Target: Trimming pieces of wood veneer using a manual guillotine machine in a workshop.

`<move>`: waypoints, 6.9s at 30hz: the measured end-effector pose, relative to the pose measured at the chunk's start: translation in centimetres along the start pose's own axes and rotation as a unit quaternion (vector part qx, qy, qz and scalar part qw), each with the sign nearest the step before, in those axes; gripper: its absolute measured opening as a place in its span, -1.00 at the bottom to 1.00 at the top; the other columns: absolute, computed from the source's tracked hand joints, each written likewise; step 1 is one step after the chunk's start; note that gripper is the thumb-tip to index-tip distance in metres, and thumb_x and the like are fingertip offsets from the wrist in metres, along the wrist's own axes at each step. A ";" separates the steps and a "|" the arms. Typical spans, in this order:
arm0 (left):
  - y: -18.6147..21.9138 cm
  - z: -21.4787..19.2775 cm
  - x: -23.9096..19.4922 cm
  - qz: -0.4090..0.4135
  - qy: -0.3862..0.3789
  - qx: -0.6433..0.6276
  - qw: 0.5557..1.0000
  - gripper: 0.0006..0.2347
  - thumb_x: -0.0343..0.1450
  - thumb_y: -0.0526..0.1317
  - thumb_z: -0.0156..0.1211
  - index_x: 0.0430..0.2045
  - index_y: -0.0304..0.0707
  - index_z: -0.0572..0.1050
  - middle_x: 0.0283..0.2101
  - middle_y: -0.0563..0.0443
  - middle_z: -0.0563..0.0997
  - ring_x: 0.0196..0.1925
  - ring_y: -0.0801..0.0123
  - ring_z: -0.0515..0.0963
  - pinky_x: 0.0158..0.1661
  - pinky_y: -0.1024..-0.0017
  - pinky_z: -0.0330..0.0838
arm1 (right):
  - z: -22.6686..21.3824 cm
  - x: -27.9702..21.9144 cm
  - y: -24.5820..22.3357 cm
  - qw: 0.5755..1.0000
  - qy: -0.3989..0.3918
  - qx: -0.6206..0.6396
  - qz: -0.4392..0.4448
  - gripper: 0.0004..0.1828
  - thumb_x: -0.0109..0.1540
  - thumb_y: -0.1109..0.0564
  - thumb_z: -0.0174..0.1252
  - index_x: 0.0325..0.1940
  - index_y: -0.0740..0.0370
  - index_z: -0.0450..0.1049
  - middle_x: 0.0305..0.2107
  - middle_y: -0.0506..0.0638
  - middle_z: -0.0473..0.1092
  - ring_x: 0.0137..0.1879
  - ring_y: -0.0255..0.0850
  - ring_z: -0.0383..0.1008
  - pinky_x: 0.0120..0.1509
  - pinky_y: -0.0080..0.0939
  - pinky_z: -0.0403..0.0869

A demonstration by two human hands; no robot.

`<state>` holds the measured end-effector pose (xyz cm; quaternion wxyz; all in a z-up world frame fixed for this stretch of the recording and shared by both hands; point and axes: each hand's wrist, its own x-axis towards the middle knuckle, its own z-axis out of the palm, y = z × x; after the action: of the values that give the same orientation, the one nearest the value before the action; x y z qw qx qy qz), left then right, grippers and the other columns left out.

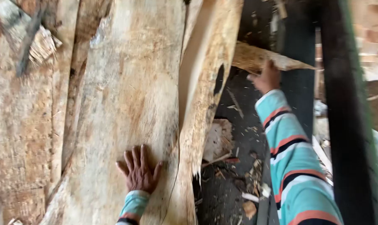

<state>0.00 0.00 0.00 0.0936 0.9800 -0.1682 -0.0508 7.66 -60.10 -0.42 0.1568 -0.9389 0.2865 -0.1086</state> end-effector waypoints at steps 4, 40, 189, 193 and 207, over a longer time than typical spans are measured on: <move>0.0 0.3 -0.3 -0.007 0.001 0.002 1.000 -0.19 0.34 0.33 -0.07 0.43 -0.17 0.03 0.48 -0.24 0.06 0.52 -0.29 -0.13 0.32 -0.43 -0.50 | 1.6 5.4 2.0 0.998 -0.040 -0.029 0.028 0.35 0.00 -0.37 0.53 0.61 0.20 -0.06 0.48 0.42 0.02 0.57 0.34 -0.02 0.59 0.26 0.02; -7.2 -1.6 -8.1 0.078 0.180 -0.268 0.943 -0.42 0.49 -0.06 0.18 0.46 -0.06 0.18 0.55 -0.24 0.13 0.61 -0.17 0.01 0.51 -0.21 -0.24 | -17.5 -56.4 4.5 0.884 -0.180 0.409 0.137 -0.63 0.24 0.08 0.23 0.03 0.40 0.56 -0.31 0.18 0.52 -0.32 -0.14 0.47 -0.33 -0.13 0.43; 10.8 20.0 -35.6 -0.065 -0.229 -0.769 0.594 -0.65 0.27 -0.49 0.27 -0.04 -0.32 0.54 -0.09 -0.08 0.67 -0.08 0.19 0.68 -0.07 0.22 0.66 | -24.5 -95.5 11.3 0.943 -0.042 0.289 0.161 -0.42 0.24 0.22 0.16 0.33 0.33 0.18 -0.28 0.17 0.52 -0.22 0.04 0.51 -0.10 0.04 0.45; 11.7 14.9 -36.2 -0.077 -0.250 -0.744 0.615 -0.74 0.33 -0.52 0.31 -0.11 -0.44 0.54 -0.07 -0.19 0.67 -0.08 0.07 0.67 -0.04 0.18 0.64 | -27.5 -95.3 11.8 0.949 -0.020 0.298 0.100 -0.70 0.28 0.27 0.14 0.09 0.35 0.37 -0.26 0.17 0.50 -0.18 0.06 0.48 -0.02 0.00 0.47; 1.9 14.1 -42.5 0.048 -0.268 -0.658 0.702 -0.61 0.25 -0.37 0.37 -0.02 -0.40 0.55 -0.03 -0.06 0.69 -0.04 0.24 0.67 0.02 0.31 0.58 | -29.7 -94.6 11.3 0.959 -0.059 0.223 0.161 -0.63 0.16 0.20 0.20 0.02 0.31 0.34 -0.66 0.10 0.38 -0.57 -0.07 0.40 -0.44 -0.05 0.40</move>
<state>-42.32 10.27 -10.46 0.6678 0.6048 -0.1570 -0.4045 -83.63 -21.77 12.27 0.3947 -0.8260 0.3928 -0.0871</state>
